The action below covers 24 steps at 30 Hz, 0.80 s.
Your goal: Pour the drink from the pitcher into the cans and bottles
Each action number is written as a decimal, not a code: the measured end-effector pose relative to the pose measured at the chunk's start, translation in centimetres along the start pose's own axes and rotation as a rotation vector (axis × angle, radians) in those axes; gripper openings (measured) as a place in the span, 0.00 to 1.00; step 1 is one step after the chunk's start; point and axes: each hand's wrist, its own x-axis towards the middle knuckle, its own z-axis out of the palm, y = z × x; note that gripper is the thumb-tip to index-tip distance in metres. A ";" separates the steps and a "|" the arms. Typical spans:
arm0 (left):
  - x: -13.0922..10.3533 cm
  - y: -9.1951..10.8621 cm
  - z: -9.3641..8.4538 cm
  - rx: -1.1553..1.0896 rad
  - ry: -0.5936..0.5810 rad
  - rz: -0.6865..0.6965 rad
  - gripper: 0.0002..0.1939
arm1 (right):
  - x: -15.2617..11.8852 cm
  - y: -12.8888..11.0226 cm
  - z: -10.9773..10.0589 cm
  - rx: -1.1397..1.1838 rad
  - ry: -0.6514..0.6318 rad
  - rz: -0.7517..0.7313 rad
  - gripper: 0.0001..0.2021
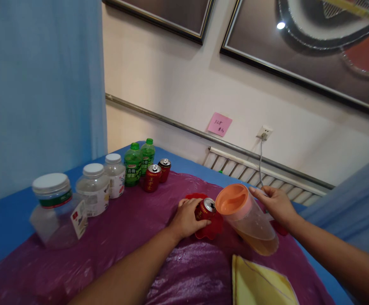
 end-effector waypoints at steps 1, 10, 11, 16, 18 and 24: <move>0.0 0.0 0.0 0.000 0.001 0.000 0.34 | 0.0 0.1 0.0 0.000 0.002 -0.010 0.28; 0.1 0.0 0.1 0.006 -0.004 0.001 0.34 | -0.1 -0.2 0.1 0.004 0.018 0.004 0.28; 0.1 0.0 0.1 0.003 -0.003 0.003 0.34 | -0.1 -0.4 0.1 0.007 0.020 0.008 0.28; 0.1 -0.2 0.2 -0.005 -0.001 0.004 0.35 | -0.2 -0.9 0.1 -0.013 0.031 -0.002 0.28; 0.1 -0.2 0.2 -0.002 -0.003 0.006 0.35 | -0.3 -1.0 0.0 -0.020 0.032 -0.008 0.28; 0.0 0.0 0.1 0.008 0.001 0.006 0.34 | -0.3 -0.9 0.0 -0.004 0.021 0.007 0.28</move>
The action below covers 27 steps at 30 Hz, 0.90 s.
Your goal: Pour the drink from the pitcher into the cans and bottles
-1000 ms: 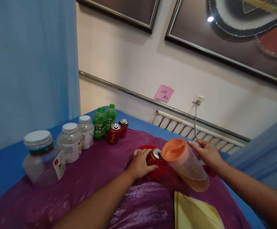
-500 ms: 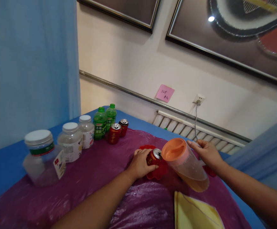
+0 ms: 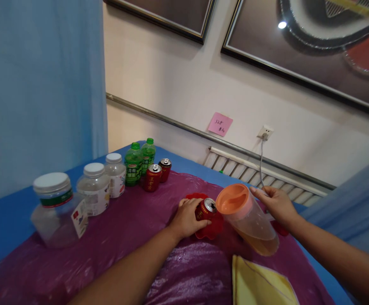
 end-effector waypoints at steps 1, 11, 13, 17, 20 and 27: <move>0.0 0.0 0.0 0.003 -0.002 -0.003 0.33 | 0.0 0.0 0.0 0.001 -0.002 0.005 0.28; 0.0 0.2 -0.1 -0.002 -0.011 -0.013 0.34 | 0.0 0.0 -0.1 0.016 -0.002 0.025 0.29; 0.0 0.2 -0.1 -0.002 -0.012 -0.011 0.34 | 0.0 0.1 0.0 0.026 0.002 0.023 0.29; -0.1 0.3 -0.1 0.007 -0.013 -0.003 0.33 | 0.0 0.0 -0.1 0.037 0.007 0.005 0.29; -0.1 0.3 -0.2 0.011 -0.012 -0.006 0.33 | 0.0 0.0 -0.1 0.024 0.012 0.003 0.29; 0.0 0.2 -0.2 0.004 -0.010 0.002 0.32 | 0.0 0.2 0.0 0.033 0.014 0.018 0.28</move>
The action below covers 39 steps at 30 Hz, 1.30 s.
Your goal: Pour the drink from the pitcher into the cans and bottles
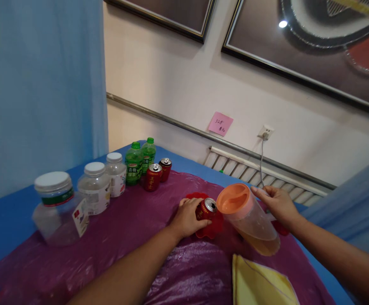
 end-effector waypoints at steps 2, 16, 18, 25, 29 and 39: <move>0.0 0.0 0.0 0.000 0.004 0.000 0.33 | 0.0 0.1 0.0 0.006 -0.005 -0.003 0.28; -0.1 -0.4 0.5 -0.008 0.019 0.019 0.33 | -0.2 0.4 0.2 -0.007 0.000 0.010 0.29; -0.1 -0.4 0.5 -0.008 0.018 0.022 0.33 | -0.2 0.4 0.2 0.001 -0.001 0.006 0.29; -0.1 -0.3 0.4 -0.009 0.012 0.015 0.34 | 0.0 0.6 0.1 0.008 -0.018 0.008 0.27; -0.1 -0.3 0.5 -0.012 0.016 0.015 0.34 | 0.0 0.6 0.1 -0.012 -0.010 0.022 0.27; -0.1 -0.4 0.5 -0.008 0.023 0.026 0.35 | -0.2 0.2 0.1 -0.002 -0.024 0.033 0.28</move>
